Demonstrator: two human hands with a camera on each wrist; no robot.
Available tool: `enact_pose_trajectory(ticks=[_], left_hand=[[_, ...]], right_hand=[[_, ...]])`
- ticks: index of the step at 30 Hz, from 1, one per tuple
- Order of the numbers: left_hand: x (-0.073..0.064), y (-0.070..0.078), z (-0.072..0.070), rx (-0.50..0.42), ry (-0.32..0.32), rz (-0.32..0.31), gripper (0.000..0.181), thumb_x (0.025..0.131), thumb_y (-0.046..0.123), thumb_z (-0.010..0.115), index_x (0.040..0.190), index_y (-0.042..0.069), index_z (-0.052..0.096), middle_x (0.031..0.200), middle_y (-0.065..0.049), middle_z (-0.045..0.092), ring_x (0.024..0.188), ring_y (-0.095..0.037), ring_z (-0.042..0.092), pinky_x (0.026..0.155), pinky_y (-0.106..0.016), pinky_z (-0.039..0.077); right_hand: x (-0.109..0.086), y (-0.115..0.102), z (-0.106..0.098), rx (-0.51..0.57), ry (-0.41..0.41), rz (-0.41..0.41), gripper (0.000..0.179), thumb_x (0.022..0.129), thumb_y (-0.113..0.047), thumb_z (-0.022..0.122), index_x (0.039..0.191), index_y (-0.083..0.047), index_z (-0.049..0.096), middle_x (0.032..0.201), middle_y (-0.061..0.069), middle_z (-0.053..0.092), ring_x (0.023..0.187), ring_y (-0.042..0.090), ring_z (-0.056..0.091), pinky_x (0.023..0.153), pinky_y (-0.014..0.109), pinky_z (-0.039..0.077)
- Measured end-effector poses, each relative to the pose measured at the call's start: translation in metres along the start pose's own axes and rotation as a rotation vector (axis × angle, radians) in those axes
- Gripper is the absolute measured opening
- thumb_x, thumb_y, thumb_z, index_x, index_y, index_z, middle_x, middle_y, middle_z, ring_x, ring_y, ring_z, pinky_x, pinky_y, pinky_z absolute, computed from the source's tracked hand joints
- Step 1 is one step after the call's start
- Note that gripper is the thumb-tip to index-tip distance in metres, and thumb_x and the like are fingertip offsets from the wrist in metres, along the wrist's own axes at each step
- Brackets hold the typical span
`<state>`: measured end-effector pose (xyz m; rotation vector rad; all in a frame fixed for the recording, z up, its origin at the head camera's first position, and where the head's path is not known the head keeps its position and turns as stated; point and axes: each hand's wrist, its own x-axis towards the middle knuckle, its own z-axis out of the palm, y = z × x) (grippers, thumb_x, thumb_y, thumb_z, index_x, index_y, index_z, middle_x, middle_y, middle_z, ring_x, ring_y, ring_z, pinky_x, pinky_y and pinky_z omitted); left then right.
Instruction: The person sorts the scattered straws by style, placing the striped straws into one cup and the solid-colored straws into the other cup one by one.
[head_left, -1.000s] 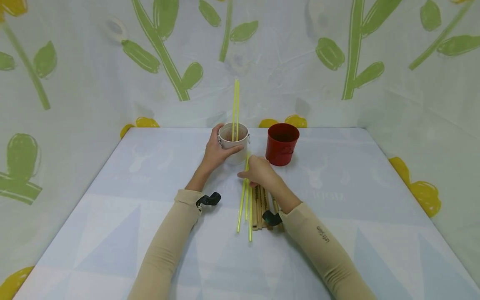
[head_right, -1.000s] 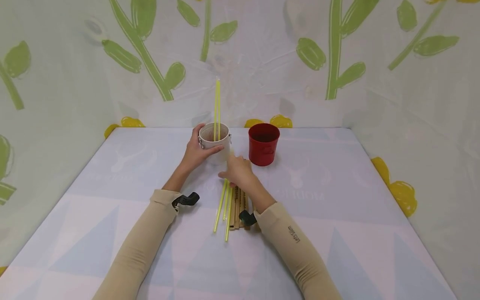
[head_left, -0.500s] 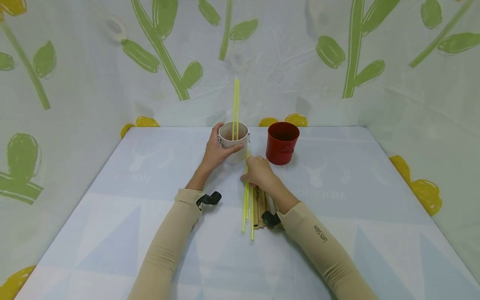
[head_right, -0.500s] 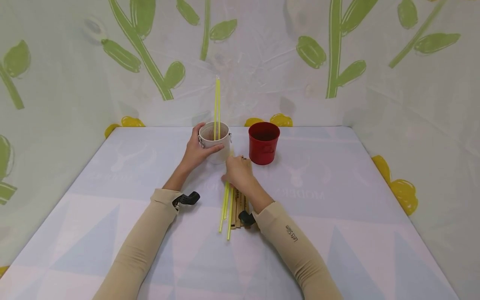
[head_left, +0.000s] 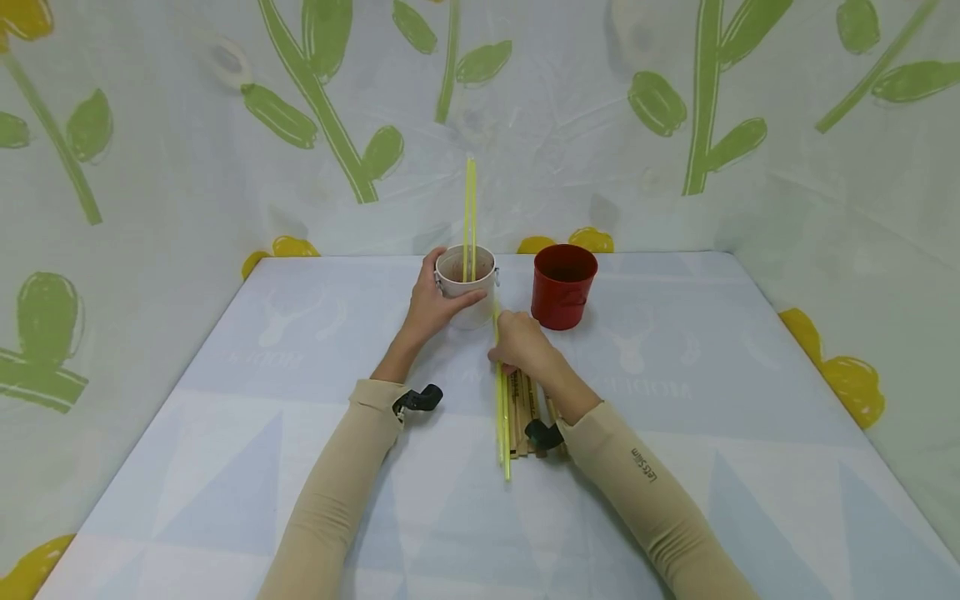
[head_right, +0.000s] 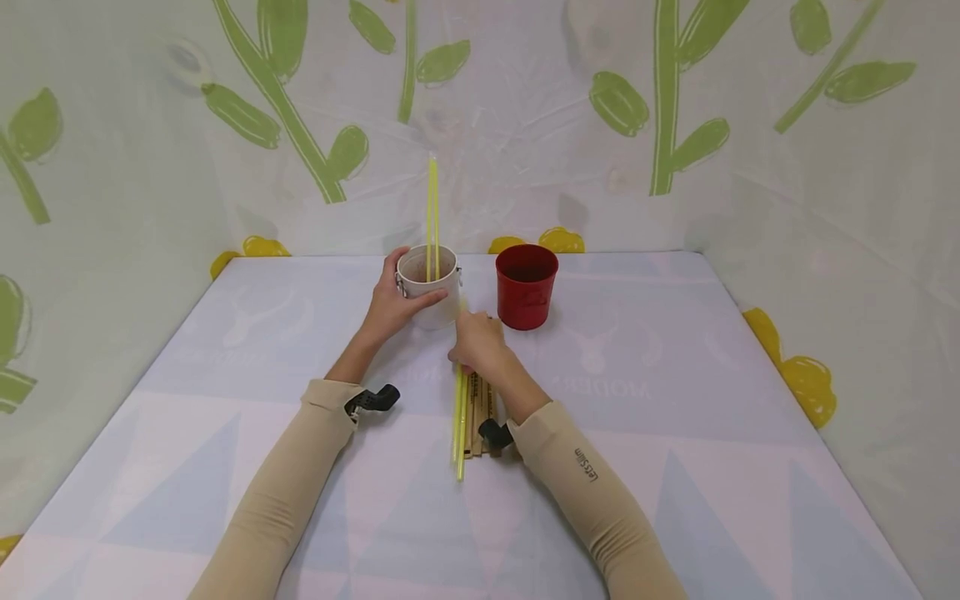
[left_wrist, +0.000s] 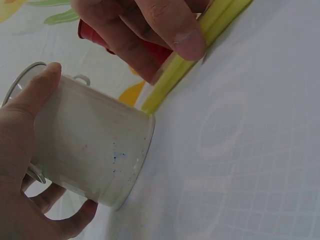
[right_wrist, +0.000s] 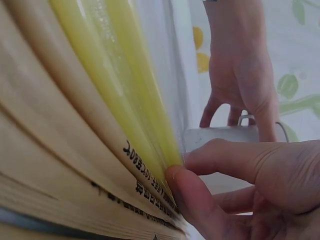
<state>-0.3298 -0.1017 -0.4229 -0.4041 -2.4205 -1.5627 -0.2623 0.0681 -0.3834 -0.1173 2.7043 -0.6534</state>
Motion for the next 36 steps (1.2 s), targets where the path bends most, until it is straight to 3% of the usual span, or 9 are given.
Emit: enact_pose_trajectory(ticks=[7,17,23,29,36], left_hand=[[-0.002,-0.001,0.000,-0.009,-0.005,-0.013,0.097,0.075,0.034,0.086,0.149,0.017,0.026,0.145,-0.007,0.047,0.131,-0.025,0.048,0.108,-0.047,0.041],[0.001,0.002,0.001,-0.012,-0.002,0.003,0.094,0.076,0.035,0.085,0.148,0.024,0.027,0.145,-0.006,0.046,0.131,-0.024,0.048,0.107,-0.047,0.042],[-0.001,-0.001,0.000,-0.011,-0.013,-0.004,0.095,0.075,0.035,0.085,0.148,0.022,0.027,0.145,-0.006,0.046,0.131,-0.023,0.048,0.107,-0.047,0.042],[0.000,-0.001,0.000,-0.001,0.001,0.009,0.097,0.074,0.033,0.086,0.149,0.015,0.027,0.144,-0.007,0.048,0.129,-0.025,0.049,0.105,-0.047,0.043],[0.000,0.000,0.001,-0.010,0.004,0.010,0.097,0.074,0.032,0.087,0.149,0.017,0.028,0.143,-0.008,0.048,0.128,-0.024,0.050,0.104,-0.046,0.044]], right_hand=[[0.003,0.004,-0.002,0.028,-0.045,0.026,0.033,0.085,-0.019,0.075,0.107,-0.002,0.057,0.089,0.014,0.063,0.055,0.016,0.069,0.055,0.023,0.056],[0.002,0.013,-0.009,0.070,-0.036,-0.003,0.037,0.086,-0.022,0.075,0.113,-0.004,0.057,0.091,0.012,0.065,0.057,0.015,0.069,0.057,0.024,0.057],[0.001,0.014,-0.009,0.069,-0.037,-0.003,0.036,0.088,-0.024,0.072,0.113,-0.004,0.057,0.089,0.012,0.066,0.058,0.016,0.069,0.058,0.024,0.057],[0.002,0.016,-0.015,0.097,-0.037,-0.026,0.046,0.090,-0.026,0.068,0.127,-0.002,0.056,0.088,0.012,0.068,0.057,0.016,0.069,0.059,0.026,0.058],[0.000,0.022,-0.028,0.175,-0.022,-0.085,0.056,0.093,-0.024,0.061,0.142,0.000,0.044,0.092,0.015,0.070,0.056,0.017,0.070,0.061,0.026,0.058]])
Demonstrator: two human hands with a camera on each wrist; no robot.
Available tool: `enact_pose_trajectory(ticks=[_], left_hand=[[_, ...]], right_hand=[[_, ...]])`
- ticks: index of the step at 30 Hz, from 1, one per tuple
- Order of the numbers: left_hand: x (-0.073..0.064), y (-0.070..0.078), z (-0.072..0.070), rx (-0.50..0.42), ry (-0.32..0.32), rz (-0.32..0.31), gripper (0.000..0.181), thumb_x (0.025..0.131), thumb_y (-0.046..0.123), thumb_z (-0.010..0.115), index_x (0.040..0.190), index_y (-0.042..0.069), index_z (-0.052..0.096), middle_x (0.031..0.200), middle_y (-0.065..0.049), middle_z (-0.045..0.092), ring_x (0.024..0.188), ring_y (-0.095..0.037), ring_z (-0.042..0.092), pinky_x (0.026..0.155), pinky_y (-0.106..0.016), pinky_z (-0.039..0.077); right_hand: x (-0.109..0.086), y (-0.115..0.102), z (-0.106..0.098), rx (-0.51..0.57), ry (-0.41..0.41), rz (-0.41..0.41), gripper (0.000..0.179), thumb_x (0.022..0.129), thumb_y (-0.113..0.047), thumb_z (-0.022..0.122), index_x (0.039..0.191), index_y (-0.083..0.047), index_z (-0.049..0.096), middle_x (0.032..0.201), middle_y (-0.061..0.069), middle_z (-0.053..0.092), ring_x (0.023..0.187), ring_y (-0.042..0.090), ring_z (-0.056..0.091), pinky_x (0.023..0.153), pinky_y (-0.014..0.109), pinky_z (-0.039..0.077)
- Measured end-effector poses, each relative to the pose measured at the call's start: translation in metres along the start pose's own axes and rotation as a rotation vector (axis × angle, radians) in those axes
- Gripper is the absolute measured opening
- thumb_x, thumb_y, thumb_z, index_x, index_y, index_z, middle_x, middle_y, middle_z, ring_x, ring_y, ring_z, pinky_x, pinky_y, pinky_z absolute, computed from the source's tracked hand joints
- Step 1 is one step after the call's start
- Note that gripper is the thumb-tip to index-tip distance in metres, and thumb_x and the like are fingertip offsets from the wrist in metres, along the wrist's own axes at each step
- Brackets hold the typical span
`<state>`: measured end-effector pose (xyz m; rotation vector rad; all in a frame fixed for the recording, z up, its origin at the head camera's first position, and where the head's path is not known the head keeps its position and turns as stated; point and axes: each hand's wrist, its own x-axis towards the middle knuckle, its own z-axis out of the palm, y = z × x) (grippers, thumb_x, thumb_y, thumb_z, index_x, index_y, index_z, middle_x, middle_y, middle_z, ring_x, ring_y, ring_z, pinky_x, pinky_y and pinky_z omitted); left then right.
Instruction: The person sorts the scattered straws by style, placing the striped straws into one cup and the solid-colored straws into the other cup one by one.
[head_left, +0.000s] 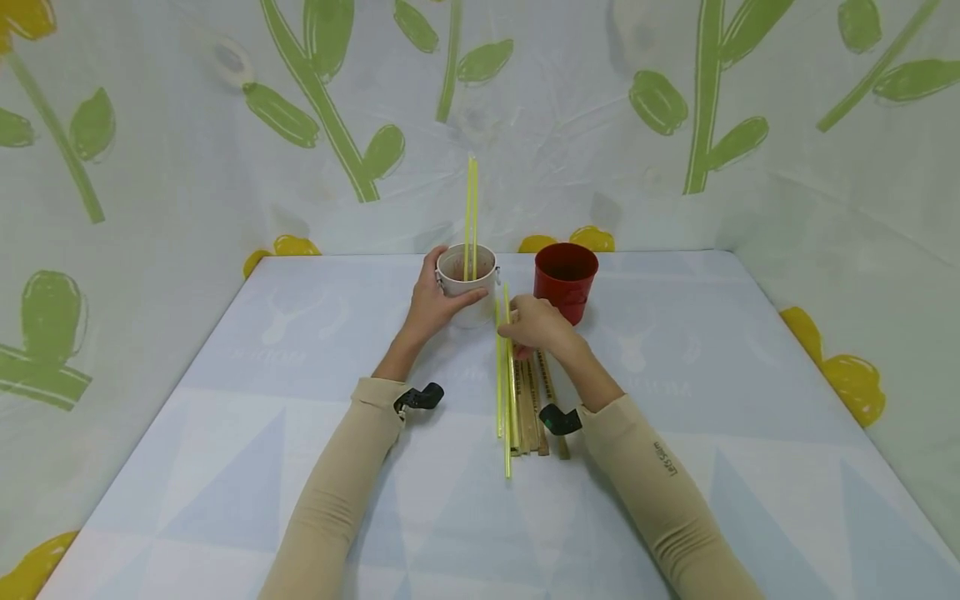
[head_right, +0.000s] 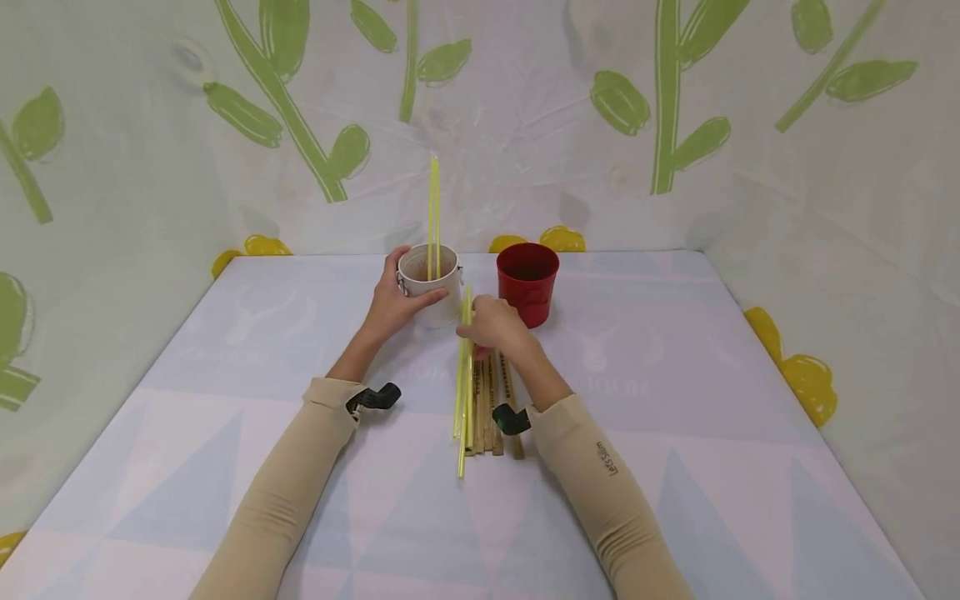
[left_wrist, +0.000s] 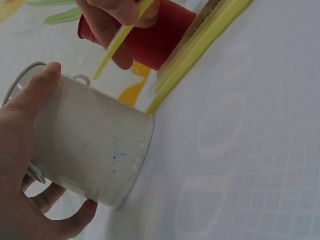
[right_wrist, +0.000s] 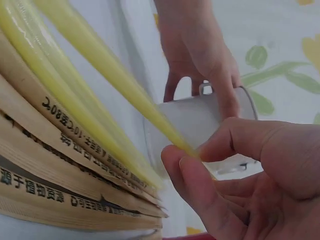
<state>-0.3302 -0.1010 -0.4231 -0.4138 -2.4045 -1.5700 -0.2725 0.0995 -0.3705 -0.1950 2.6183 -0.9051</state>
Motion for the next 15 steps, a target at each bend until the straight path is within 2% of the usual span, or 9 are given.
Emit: enact_pose_trajectory(ticks=[8,15], left_hand=[[0.0000,0.0001,0.0001,0.001,-0.001,-0.005,0.096,0.075,0.034,0.086,0.149,0.021,0.027,0.143,-0.007,0.048,0.128,-0.025,0.050,0.104,-0.047,0.044],[0.0000,-0.0003,-0.0002,-0.002,-0.004,-0.001,0.097,0.074,0.032,0.086,0.149,0.015,0.027,0.143,-0.009,0.048,0.128,-0.026,0.050,0.104,-0.048,0.044]], right_hand=[[0.0011,0.0012,-0.0073,0.068,-0.016,0.006,0.055,0.093,-0.023,0.062,0.141,-0.004,0.044,0.107,0.018,0.068,0.059,0.021,0.070,0.066,0.033,0.060],[-0.0004,0.0031,-0.0107,0.111,-0.003,-0.038,0.048,0.095,-0.020,0.058,0.138,-0.004,0.047,0.101,0.018,0.071,0.065,0.025,0.072,0.064,0.031,0.059]])
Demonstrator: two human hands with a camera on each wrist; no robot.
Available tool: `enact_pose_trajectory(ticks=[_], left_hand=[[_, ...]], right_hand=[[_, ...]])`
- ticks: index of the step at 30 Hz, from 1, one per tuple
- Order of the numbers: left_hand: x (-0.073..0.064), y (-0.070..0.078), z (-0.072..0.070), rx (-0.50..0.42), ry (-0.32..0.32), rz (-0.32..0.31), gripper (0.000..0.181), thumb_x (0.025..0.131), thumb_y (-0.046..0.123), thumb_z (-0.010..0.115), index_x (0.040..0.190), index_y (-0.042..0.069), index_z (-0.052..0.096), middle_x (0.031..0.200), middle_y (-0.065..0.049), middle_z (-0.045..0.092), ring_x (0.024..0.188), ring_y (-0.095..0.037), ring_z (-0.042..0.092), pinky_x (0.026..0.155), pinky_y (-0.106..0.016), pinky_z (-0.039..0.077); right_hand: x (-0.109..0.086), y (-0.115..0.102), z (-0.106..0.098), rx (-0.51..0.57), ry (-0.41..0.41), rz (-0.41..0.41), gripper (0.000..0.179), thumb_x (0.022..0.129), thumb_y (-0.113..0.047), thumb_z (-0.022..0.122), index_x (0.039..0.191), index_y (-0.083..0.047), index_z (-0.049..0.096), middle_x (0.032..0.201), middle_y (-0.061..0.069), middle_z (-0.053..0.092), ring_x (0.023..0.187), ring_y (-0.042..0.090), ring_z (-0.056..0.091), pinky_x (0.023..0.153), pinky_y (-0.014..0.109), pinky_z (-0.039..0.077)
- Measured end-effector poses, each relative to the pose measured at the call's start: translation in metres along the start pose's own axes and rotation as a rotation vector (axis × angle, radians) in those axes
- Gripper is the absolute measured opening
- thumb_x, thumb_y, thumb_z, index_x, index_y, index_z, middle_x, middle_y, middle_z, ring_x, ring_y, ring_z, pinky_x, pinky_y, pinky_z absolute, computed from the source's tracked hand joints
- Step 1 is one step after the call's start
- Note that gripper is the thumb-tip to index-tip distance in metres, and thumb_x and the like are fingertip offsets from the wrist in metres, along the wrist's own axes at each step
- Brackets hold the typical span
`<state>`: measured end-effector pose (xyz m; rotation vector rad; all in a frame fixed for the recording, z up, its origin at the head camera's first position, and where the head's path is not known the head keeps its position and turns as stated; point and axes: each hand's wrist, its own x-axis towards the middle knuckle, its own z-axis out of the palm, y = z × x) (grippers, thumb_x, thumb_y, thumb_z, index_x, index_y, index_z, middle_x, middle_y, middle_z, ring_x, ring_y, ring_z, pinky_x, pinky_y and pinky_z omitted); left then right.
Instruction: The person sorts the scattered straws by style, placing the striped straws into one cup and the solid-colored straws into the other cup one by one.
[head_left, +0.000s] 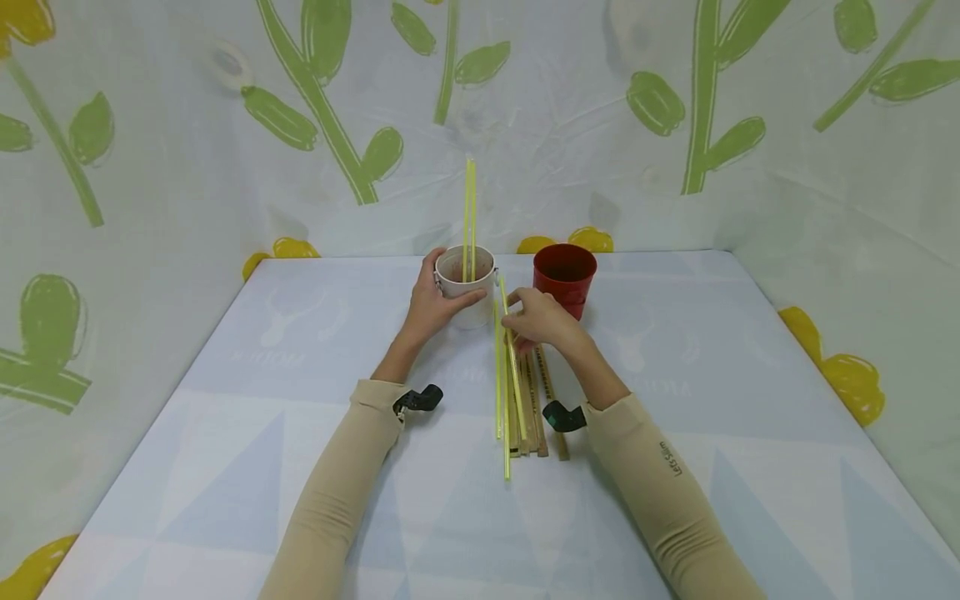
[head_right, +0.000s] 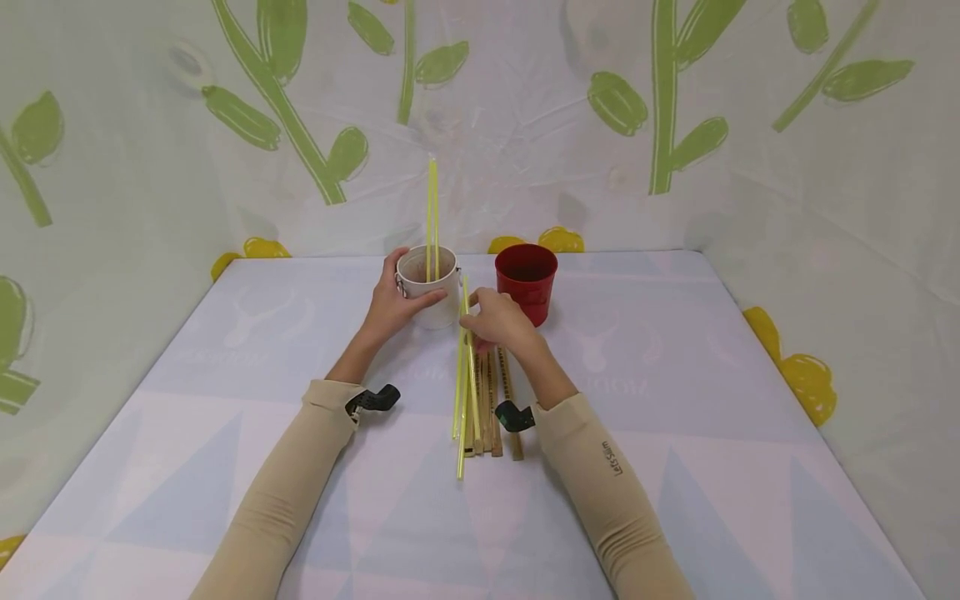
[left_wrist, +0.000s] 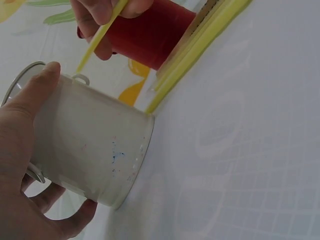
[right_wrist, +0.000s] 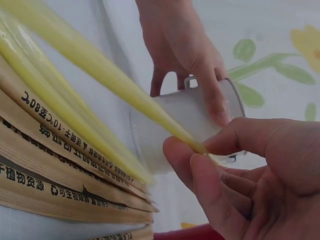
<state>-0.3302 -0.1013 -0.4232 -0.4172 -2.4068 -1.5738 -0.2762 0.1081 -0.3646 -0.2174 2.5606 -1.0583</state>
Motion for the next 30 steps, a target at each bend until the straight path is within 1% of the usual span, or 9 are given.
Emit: enact_pose_trajectory(ticks=[4,9,13,17,20,22,24,26,30], left_hand=[[-0.0011,0.0011,-0.0005,-0.010,-0.004,-0.011,0.097,0.074,0.032,0.086,0.149,0.016,0.027,0.144,-0.009,0.048,0.129,-0.026,0.049,0.104,-0.048,0.043],[-0.0011,0.0005,-0.0002,-0.018,-0.010,-0.019,0.098,0.074,0.033,0.086,0.150,0.016,0.027,0.144,-0.008,0.047,0.129,-0.025,0.049,0.105,-0.048,0.043],[-0.0008,0.0006,0.0002,-0.018,-0.010,-0.021,0.097,0.074,0.034,0.086,0.149,0.019,0.027,0.144,-0.007,0.047,0.129,-0.024,0.049,0.105,-0.048,0.043],[-0.0009,0.0006,0.0003,-0.017,-0.009,-0.021,0.096,0.074,0.034,0.086,0.149,0.023,0.027,0.143,-0.006,0.048,0.129,-0.023,0.049,0.105,-0.047,0.043],[-0.0010,-0.0003,0.0002,-0.020,-0.010,-0.018,0.096,0.074,0.035,0.086,0.149,0.022,0.027,0.143,-0.007,0.048,0.128,-0.024,0.050,0.104,-0.048,0.044],[-0.0013,-0.0005,0.0001,-0.026,-0.010,-0.017,0.097,0.073,0.035,0.087,0.149,0.020,0.027,0.143,-0.007,0.048,0.128,-0.024,0.050,0.104,-0.048,0.043],[-0.0013,-0.0005,0.0000,-0.033,-0.010,-0.015,0.097,0.074,0.035,0.087,0.149,0.019,0.027,0.142,-0.007,0.048,0.128,-0.025,0.050,0.104,-0.048,0.043],[-0.0015,-0.0003,-0.0002,-0.038,-0.012,-0.017,0.097,0.074,0.035,0.087,0.149,0.020,0.027,0.143,-0.007,0.048,0.128,-0.024,0.050,0.105,-0.048,0.043],[-0.0010,-0.0003,-0.0003,-0.036,-0.015,-0.021,0.096,0.074,0.034,0.086,0.149,0.023,0.027,0.143,-0.006,0.048,0.129,-0.023,0.050,0.104,-0.048,0.044]], right_hand=[[-0.0013,-0.0002,-0.0022,0.020,0.006,-0.031,0.050,0.094,-0.018,0.059,0.141,-0.005,0.045,0.103,0.019,0.072,0.067,0.025,0.072,0.064,0.030,0.059],[-0.0022,0.0000,-0.0049,0.040,-0.002,-0.050,0.059,0.091,-0.013,0.065,0.144,-0.006,0.041,0.106,0.020,0.071,0.073,0.029,0.073,0.072,0.038,0.060],[-0.0019,-0.0010,-0.0066,0.030,0.003,-0.051,0.060,0.091,-0.014,0.065,0.145,-0.006,0.042,0.110,0.020,0.070,0.081,0.032,0.073,0.078,0.040,0.060],[-0.0030,-0.0008,-0.0081,0.007,0.043,-0.089,0.056,0.093,-0.017,0.065,0.144,-0.004,0.045,0.111,0.019,0.070,0.086,0.032,0.073,0.078,0.038,0.060],[-0.0035,-0.0001,-0.0086,0.010,0.073,-0.122,0.050,0.094,-0.018,0.065,0.139,-0.002,0.051,0.110,0.019,0.070,0.087,0.033,0.072,0.077,0.039,0.060],[-0.0038,-0.0002,-0.0088,0.018,0.087,-0.130,0.045,0.094,-0.018,0.064,0.135,-0.002,0.055,0.108,0.019,0.070,0.087,0.034,0.072,0.077,0.040,0.060],[-0.0039,-0.0005,-0.0089,0.023,0.096,-0.128,0.041,0.094,-0.018,0.063,0.131,-0.002,0.059,0.107,0.019,0.070,0.086,0.034,0.072,0.077,0.041,0.060],[-0.0038,-0.0009,-0.0091,0.021,0.105,-0.122,0.037,0.095,-0.019,0.062,0.128,-0.003,0.060,0.106,0.019,0.070,0.085,0.033,0.072,0.077,0.041,0.060],[-0.0032,-0.0015,-0.0094,0.053,0.104,-0.109,0.035,0.098,-0.022,0.058,0.128,-0.004,0.058,0.104,0.019,0.071,0.081,0.033,0.073,0.076,0.044,0.060]])
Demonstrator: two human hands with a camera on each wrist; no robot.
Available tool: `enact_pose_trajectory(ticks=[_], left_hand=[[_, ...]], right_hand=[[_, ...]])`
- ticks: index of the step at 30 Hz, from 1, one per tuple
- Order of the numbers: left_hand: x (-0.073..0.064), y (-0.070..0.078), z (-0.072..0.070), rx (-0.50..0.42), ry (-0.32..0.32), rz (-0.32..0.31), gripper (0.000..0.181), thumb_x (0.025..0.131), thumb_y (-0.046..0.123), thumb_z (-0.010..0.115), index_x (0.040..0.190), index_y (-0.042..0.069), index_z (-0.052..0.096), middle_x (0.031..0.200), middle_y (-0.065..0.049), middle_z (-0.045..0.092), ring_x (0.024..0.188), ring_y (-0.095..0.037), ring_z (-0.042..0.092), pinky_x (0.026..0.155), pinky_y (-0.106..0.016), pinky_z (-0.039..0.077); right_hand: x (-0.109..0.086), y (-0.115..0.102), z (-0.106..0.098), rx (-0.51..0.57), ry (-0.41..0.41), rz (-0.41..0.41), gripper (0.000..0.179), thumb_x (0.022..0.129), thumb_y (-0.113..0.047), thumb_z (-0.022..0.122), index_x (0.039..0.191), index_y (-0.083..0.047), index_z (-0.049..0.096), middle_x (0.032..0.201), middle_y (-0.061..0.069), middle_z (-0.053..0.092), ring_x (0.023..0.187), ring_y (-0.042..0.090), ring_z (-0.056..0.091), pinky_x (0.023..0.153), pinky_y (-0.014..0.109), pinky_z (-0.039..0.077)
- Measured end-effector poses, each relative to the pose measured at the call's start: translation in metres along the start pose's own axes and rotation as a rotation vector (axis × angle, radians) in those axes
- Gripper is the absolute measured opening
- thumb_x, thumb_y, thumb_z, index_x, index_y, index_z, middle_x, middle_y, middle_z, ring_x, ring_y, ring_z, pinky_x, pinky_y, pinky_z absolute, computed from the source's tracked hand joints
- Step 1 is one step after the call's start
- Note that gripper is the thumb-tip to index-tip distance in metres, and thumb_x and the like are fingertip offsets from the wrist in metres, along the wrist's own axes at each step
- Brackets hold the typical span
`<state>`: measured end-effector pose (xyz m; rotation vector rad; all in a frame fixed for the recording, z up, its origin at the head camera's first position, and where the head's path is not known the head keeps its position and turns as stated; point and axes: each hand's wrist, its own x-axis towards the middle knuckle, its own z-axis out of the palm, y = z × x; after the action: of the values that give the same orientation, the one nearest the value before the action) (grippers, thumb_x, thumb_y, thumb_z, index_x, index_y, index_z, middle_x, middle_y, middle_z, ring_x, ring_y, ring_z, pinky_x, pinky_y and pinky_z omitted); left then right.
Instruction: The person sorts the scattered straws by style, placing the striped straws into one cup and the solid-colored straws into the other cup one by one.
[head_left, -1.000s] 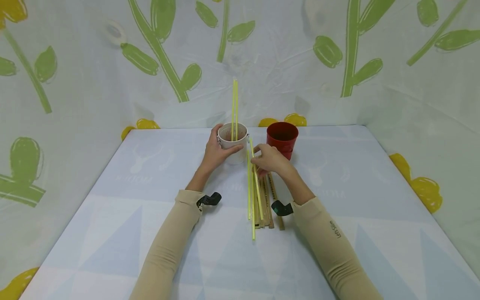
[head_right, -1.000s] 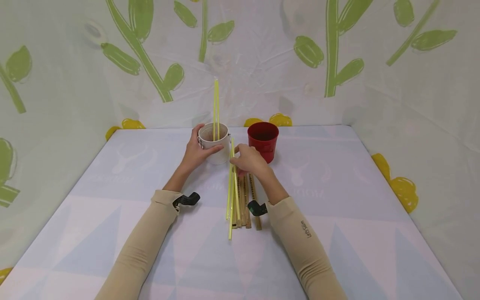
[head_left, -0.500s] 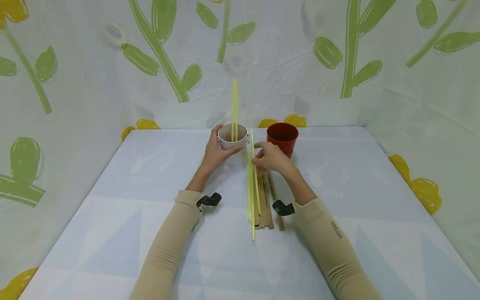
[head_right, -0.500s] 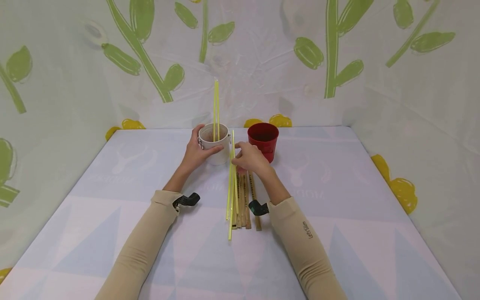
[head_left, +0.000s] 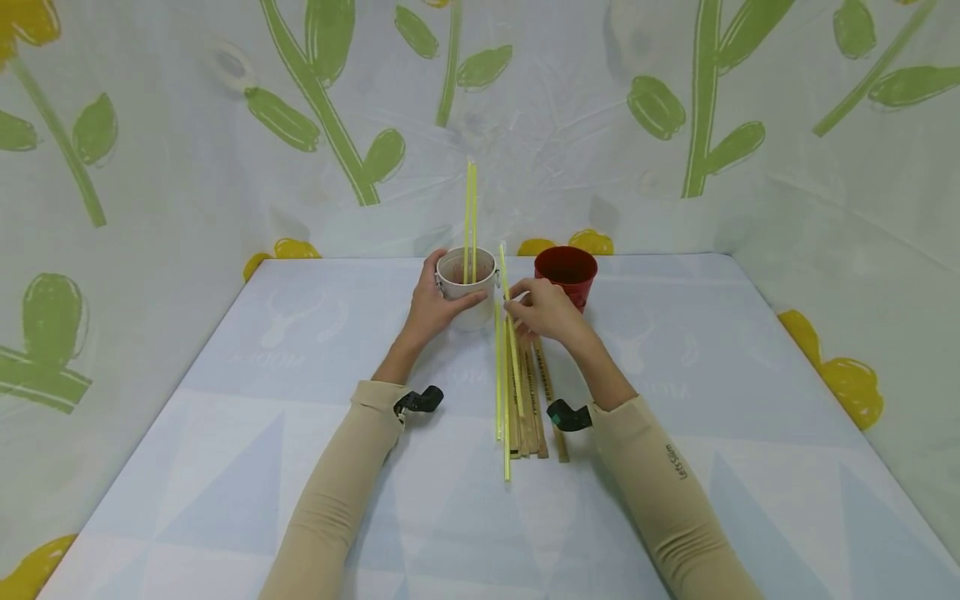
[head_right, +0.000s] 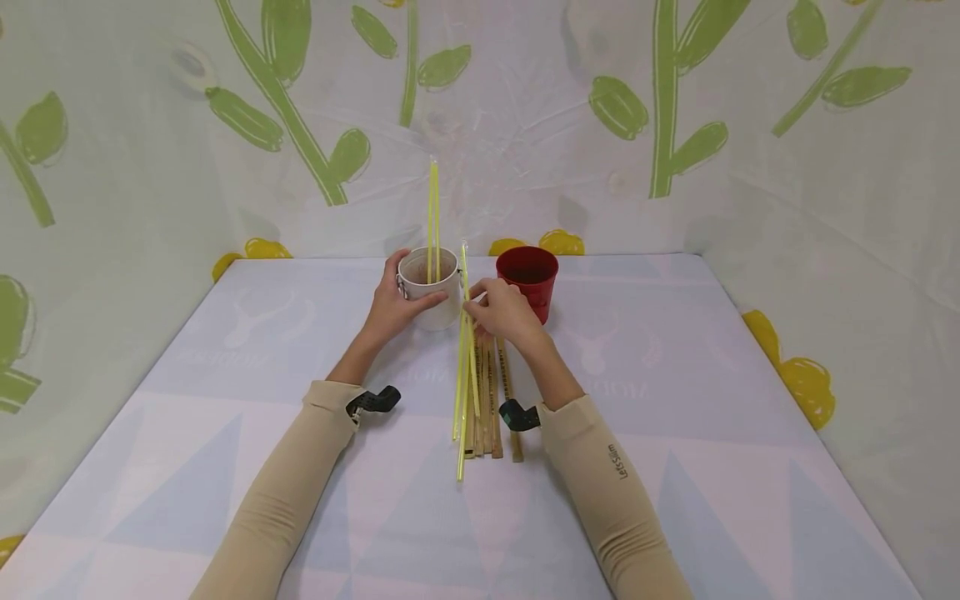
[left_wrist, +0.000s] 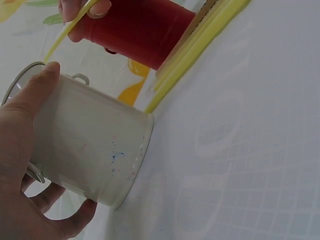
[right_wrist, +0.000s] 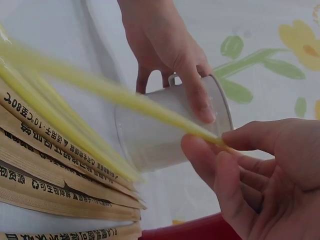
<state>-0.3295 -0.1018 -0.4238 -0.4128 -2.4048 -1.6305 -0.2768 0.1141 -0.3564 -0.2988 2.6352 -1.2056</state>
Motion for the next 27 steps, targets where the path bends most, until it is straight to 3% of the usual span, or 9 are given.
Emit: enact_pose_trajectory(ticks=[7,13,21,27], left_hand=[[0.000,0.002,0.001,0.011,0.002,0.003,0.094,0.075,0.035,0.085,0.149,0.024,0.027,0.143,-0.007,0.047,0.128,-0.024,0.050,0.103,-0.047,0.045],[-0.002,0.001,0.002,0.018,-0.003,-0.005,0.095,0.075,0.033,0.085,0.149,0.025,0.027,0.144,-0.008,0.047,0.129,-0.025,0.049,0.103,-0.047,0.044],[-0.001,0.001,0.002,0.020,0.006,0.011,0.093,0.075,0.034,0.085,0.148,0.026,0.028,0.143,-0.007,0.047,0.128,-0.024,0.050,0.101,-0.048,0.046],[-0.002,0.001,0.000,0.028,0.010,0.010,0.094,0.075,0.033,0.086,0.149,0.023,0.028,0.144,-0.008,0.047,0.129,-0.026,0.049,0.103,-0.049,0.045]], right_hand=[[-0.001,0.000,0.001,0.043,0.022,-0.011,0.034,0.101,-0.026,0.053,0.130,-0.007,0.050,0.105,0.018,0.070,0.079,0.036,0.072,0.076,0.047,0.059],[-0.002,0.000,0.004,0.057,0.060,-0.009,0.040,0.097,-0.024,0.056,0.133,-0.009,0.048,0.111,0.017,0.069,0.082,0.037,0.072,0.080,0.046,0.059],[-0.001,-0.003,0.008,-0.011,0.112,-0.049,0.043,0.090,-0.021,0.060,0.131,-0.011,0.053,0.110,0.013,0.070,0.083,0.028,0.071,0.075,0.035,0.060],[0.000,-0.006,0.010,0.137,0.065,-0.033,0.038,0.097,-0.022,0.056,0.132,-0.010,0.048,0.106,0.016,0.070,0.076,0.024,0.072,0.071,0.037,0.061]])
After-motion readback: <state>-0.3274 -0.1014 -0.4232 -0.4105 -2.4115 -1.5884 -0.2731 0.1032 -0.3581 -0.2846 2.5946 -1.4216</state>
